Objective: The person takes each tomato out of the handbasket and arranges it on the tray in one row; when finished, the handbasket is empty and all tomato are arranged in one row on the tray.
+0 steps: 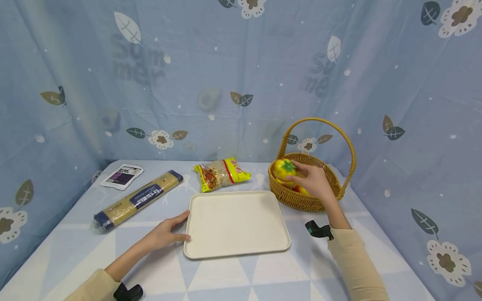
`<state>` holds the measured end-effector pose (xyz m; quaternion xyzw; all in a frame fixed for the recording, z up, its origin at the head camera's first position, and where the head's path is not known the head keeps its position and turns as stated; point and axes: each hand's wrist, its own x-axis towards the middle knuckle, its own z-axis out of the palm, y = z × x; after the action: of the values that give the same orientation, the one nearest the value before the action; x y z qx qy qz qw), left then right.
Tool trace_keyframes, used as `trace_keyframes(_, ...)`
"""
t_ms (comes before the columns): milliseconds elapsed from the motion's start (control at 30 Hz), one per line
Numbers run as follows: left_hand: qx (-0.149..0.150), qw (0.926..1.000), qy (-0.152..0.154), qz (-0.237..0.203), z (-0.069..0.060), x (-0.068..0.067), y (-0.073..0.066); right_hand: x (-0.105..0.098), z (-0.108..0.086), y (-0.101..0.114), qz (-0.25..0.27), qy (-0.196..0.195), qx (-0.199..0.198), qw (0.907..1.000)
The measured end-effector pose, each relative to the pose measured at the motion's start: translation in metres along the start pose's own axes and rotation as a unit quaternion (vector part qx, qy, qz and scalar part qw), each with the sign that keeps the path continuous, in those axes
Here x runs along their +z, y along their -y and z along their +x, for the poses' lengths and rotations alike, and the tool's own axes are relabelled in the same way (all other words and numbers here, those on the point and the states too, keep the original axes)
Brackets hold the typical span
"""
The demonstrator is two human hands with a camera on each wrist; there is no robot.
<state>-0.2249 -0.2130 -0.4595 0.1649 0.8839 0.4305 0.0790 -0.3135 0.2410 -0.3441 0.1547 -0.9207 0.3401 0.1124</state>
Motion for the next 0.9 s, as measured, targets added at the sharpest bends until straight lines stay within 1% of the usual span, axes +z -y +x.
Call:
trace_keyframes(167,0.002,1.0,0.0,0.0,0.001,0.0,0.0,0.013,-0.002,0.009,0.025,-0.01,-0.002,0.9996)
trace_keyframes(267,0.004,1.0,0.0,-0.001,0.001,0.0,0.0,0.021,-0.004,0.013,0.043,-0.01,-0.002,0.999)
trace_keyframes(400,0.004,1.0,-0.001,0.002,0.001,0.001,0.0,0.028,-0.004,0.018,0.049,-0.007,-0.004,0.9988)
trace_keyframes(567,0.001,1.0,-0.003,0.005,0.001,0.0,-0.001,0.037,-0.004,0.027,0.055,0.001,-0.01,0.9985)
trace_keyframes(633,0.001,1.0,-0.004,0.004,0.001,0.0,-0.001,0.041,-0.004,0.031,0.062,0.006,-0.019,0.9979)
trace_keyframes(800,-0.002,1.0,-0.002,-0.004,0.0,0.0,-0.001,0.058,-0.003,0.039,0.069,0.024,-0.031,0.9969)
trace_keyframes(900,-0.005,1.0,0.0,-0.006,0.0,0.0,-0.001,0.069,-0.001,0.044,0.073,0.04,-0.026,0.9962)
